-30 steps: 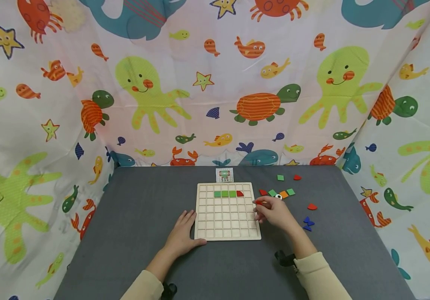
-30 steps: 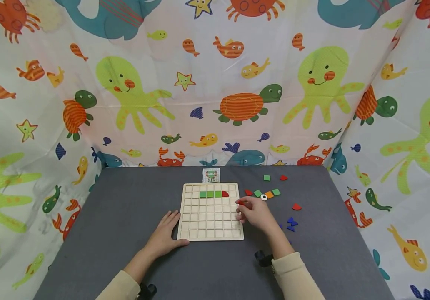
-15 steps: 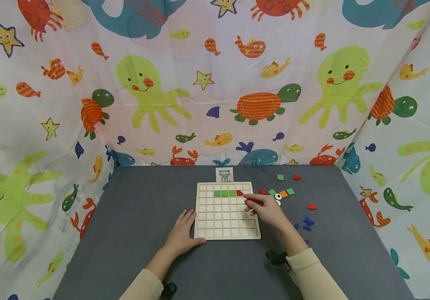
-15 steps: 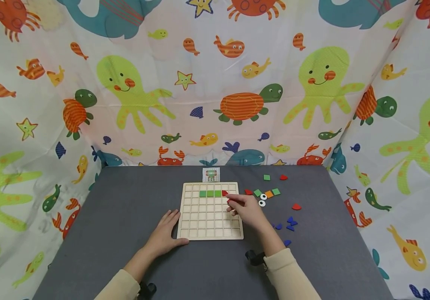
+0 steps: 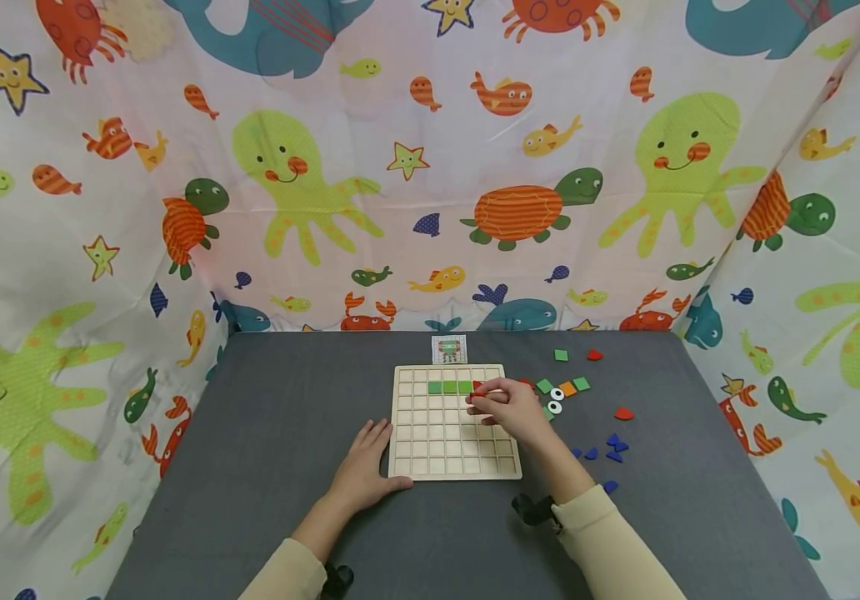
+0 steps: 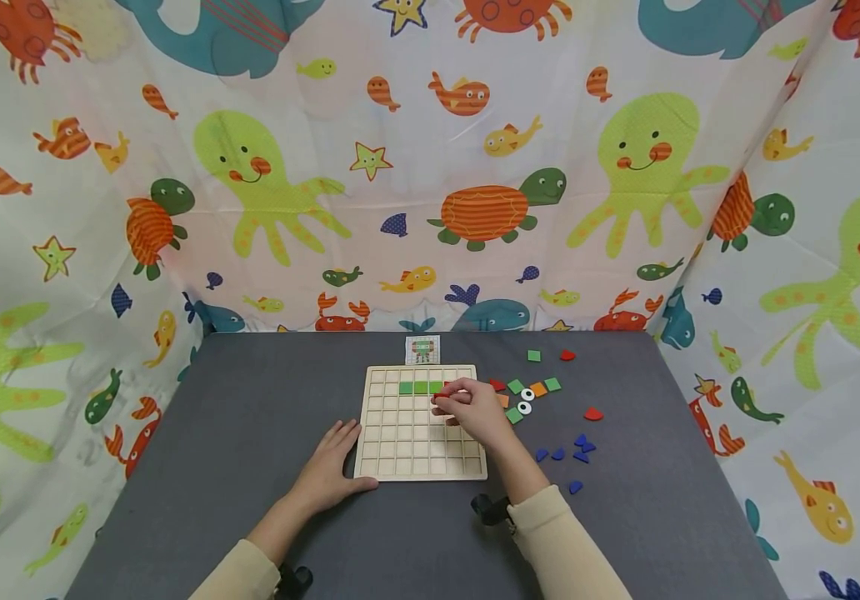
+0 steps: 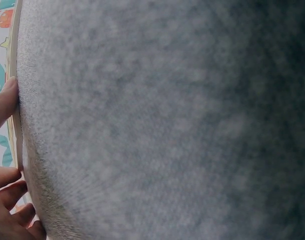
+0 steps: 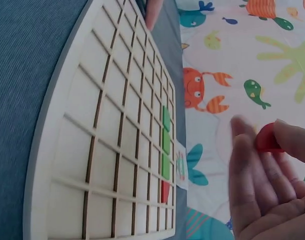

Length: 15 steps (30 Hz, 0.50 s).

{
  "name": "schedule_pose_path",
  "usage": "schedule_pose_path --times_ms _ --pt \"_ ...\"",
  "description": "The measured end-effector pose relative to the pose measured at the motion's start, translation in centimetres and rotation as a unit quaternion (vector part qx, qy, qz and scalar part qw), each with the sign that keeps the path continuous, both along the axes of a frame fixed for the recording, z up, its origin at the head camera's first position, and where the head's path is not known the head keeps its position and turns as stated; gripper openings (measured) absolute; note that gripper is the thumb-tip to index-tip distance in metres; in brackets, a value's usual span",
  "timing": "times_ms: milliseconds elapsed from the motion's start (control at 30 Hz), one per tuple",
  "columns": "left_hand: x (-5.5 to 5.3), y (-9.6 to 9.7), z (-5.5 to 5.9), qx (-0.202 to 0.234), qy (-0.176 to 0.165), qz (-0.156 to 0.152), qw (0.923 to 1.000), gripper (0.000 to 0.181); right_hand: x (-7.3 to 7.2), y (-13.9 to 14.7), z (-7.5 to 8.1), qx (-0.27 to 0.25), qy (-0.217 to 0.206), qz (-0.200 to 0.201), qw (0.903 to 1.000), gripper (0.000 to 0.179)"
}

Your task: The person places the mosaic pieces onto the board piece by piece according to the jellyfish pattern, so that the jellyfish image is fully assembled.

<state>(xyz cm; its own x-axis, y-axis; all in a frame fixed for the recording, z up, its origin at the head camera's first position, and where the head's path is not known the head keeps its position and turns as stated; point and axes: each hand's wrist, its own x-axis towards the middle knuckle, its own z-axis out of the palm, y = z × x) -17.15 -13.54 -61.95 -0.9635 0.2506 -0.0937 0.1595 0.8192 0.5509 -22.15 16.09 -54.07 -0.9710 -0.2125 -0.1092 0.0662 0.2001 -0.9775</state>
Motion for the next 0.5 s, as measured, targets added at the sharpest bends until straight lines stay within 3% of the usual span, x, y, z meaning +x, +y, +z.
schedule_pose_path --times_ms 200,367,500 --pt "0.0 0.0 0.1 -0.005 0.000 -0.002 1.0000 0.108 -0.6 -0.8 0.1 0.031 -0.006 -0.022 0.9993 0.025" --pt "0.0 0.0 0.0 -0.005 -0.003 0.000 1.0000 0.108 -1.1 -1.5 0.4 -0.026 -0.036 -0.018 0.9988 0.034" --pt "-0.1 0.0 0.0 -0.008 -0.003 0.001 1.0000 0.108 -1.3 -2.0 0.6 -0.054 -0.052 0.001 0.9972 0.031"
